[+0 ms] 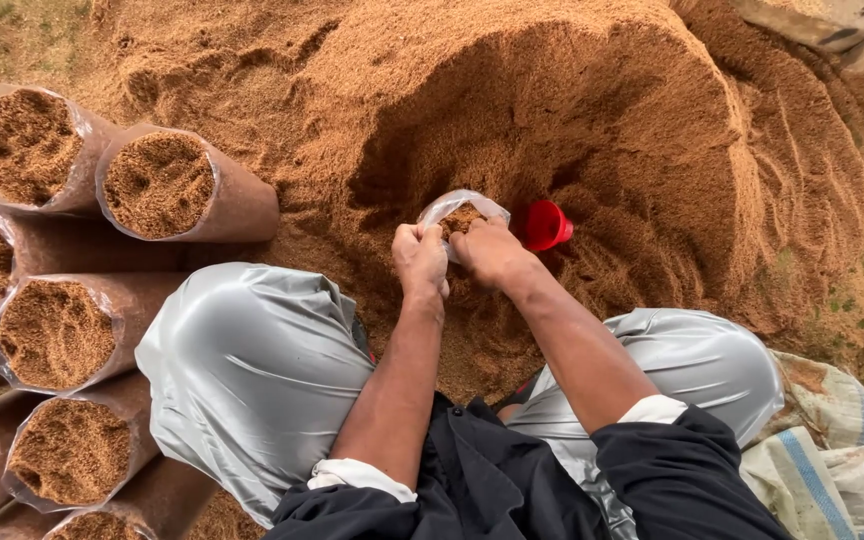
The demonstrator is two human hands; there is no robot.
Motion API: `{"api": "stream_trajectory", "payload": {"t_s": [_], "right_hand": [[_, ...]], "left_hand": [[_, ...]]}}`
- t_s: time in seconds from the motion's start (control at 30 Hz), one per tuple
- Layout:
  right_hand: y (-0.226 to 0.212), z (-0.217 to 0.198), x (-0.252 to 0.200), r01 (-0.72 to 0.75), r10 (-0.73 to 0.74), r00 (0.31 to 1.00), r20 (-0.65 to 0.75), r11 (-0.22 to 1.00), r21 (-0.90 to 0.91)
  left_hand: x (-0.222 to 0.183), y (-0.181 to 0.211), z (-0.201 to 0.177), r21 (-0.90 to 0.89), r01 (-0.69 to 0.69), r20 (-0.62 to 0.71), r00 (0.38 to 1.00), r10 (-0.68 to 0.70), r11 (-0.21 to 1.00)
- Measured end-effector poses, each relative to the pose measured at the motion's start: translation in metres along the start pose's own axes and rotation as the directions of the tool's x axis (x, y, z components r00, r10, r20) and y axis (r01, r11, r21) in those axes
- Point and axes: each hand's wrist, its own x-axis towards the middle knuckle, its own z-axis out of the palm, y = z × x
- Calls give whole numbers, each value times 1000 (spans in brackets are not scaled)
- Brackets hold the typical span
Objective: Filling plastic bags with brown fibrous substrate using a small scoop and packing it down by hand.
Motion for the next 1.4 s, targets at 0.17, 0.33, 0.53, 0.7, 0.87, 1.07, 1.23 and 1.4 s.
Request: {"api": "stream_trajectory", "payload": {"t_s": [0.17, 0.33, 0.53, 0.7, 0.87, 1.07, 1.23, 1.4], "right_hand": [[-18, -50, -31, -21, 27, 997, -78, 997, 70], [-3, -26, -15, 65, -37, 989, -146, 980, 189], [-9, -8, -15, 64, -9, 973, -231, 971, 230], [-13, -28, -26, 44, -9, 964, -264, 991, 127], [-10, -60, -47, 110, -52, 983, -178, 936, 334], [31, -79, -62, -190, 327, 879, -346, 907, 375], [49, -25, -45, -335, 501, 858, -114, 713, 616], [51, -2, -30, -294, 521, 853, -28, 525, 799]], "left_hand": [[-13, 21, -8, 22, -6, 22, 1000, 5, 1000], [-27, 37, -11, 10, -47, 70, 996, 46, 999], [-14, 27, -9, -1, -111, 72, 991, 111, 994], [-9, 21, -11, 24, -87, 58, 995, 86, 996], [9, 23, -10, 49, -154, 115, 982, 148, 987], [-30, 68, -15, 31, -113, 168, 980, 106, 993], [-12, 48, -7, -103, -30, 157, 987, 46, 994], [13, 27, -9, -78, 16, 227, 974, 2, 997]]}}
